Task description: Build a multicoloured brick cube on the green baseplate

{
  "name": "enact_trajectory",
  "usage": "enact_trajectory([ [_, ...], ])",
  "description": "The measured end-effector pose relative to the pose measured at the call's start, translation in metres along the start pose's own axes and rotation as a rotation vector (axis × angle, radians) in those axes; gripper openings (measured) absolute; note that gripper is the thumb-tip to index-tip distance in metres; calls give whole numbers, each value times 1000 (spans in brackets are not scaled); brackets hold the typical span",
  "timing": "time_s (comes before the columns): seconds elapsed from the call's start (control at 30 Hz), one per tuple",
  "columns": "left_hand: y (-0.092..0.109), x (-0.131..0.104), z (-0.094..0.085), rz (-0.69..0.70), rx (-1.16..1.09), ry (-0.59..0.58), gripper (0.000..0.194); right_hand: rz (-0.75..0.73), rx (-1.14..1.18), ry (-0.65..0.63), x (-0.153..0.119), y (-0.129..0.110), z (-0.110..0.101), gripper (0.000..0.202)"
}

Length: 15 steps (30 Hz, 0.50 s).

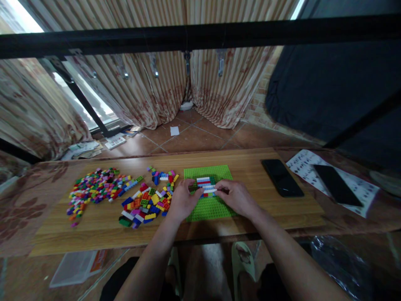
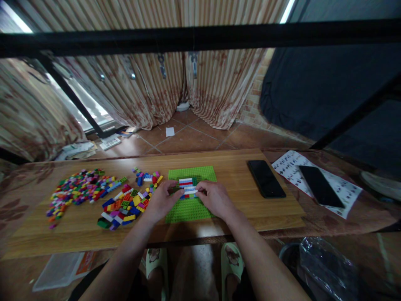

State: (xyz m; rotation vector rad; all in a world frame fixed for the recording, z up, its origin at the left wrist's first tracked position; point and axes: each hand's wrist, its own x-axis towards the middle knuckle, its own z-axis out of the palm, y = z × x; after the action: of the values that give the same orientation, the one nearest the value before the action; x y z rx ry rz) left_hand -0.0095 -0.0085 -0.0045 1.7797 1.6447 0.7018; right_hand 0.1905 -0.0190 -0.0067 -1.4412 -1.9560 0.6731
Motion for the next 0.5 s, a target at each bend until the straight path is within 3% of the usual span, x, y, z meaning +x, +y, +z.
enact_trajectory([
  [0.33, 7, 0, 4, -9, 31, 32, 36, 66, 74, 1, 0, -2, 1, 2],
  [0.5, 6, 0, 7, -23, 4, 22, 36, 101, 103, -6, 3, 0, -2, 13],
])
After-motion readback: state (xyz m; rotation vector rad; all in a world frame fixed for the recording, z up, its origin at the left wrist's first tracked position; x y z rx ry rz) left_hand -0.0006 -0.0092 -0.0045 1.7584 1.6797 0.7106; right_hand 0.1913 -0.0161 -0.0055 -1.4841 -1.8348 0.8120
